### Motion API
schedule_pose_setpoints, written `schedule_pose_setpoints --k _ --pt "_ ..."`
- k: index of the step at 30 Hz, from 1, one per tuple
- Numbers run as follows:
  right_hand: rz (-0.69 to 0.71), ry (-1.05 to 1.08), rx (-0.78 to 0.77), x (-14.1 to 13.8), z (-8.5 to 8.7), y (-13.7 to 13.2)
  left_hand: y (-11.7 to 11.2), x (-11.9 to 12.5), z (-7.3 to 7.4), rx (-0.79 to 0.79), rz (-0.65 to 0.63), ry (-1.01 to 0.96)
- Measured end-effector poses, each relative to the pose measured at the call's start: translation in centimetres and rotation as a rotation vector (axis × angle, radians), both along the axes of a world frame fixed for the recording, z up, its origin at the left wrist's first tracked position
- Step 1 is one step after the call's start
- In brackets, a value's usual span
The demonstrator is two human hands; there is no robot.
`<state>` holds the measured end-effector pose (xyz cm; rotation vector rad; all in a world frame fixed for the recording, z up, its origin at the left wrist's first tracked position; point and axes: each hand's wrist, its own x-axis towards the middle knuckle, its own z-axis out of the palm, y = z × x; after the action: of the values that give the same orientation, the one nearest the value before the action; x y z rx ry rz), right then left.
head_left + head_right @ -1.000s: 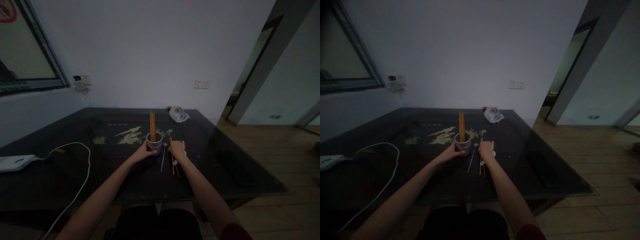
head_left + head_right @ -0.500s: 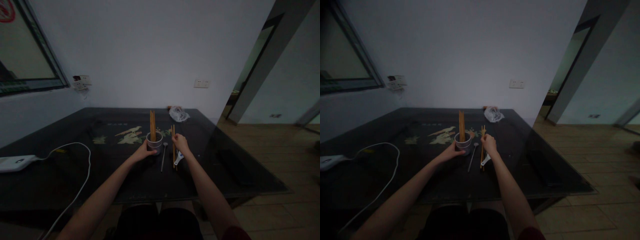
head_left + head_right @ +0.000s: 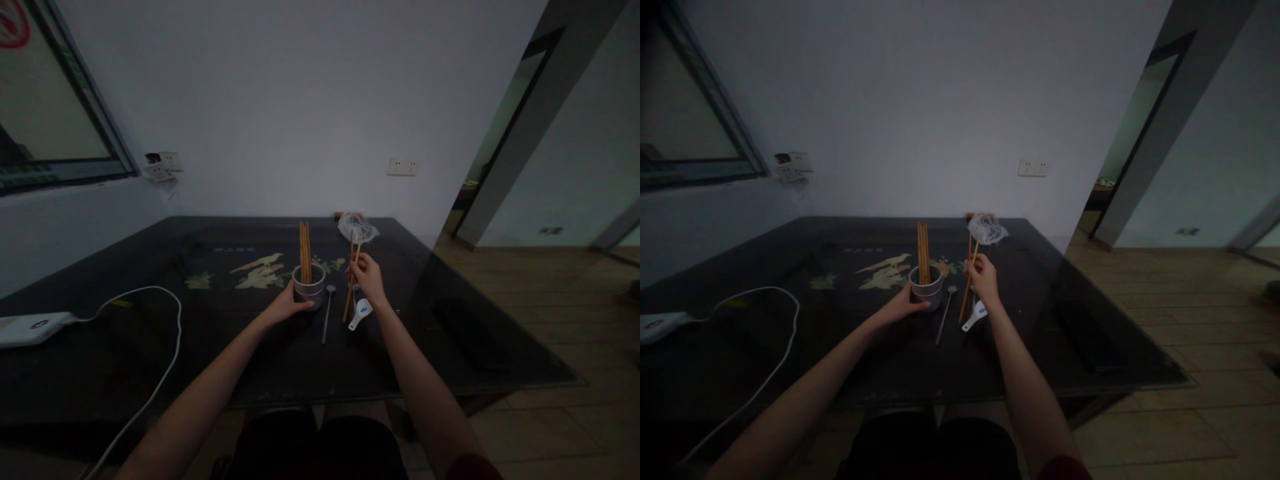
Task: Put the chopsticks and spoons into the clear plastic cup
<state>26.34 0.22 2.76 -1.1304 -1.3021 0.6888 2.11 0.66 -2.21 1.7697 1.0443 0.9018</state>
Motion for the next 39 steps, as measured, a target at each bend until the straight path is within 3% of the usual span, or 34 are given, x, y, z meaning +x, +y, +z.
schedule_pose_setpoints --k 7,14,30,39 --pt "0.087 0.052 0.112 -0.1 1.5 -1.3 -0.4 0.2 0.6 0.009 0.007 0.023" --pt "0.174 -0.089 0.132 0.1 1.8 -1.7 -0.2 0.1 0.3 0.028 0.01 0.02" --pt "0.132 -0.142 0.157 0.5 1.9 -1.8 0.4 -0.1 -0.6 0.028 -0.013 -0.008" --pt "0.133 -0.152 0.147 0.8 1.8 -1.5 -0.2 0.0 0.2 0.017 -0.014 0.024"
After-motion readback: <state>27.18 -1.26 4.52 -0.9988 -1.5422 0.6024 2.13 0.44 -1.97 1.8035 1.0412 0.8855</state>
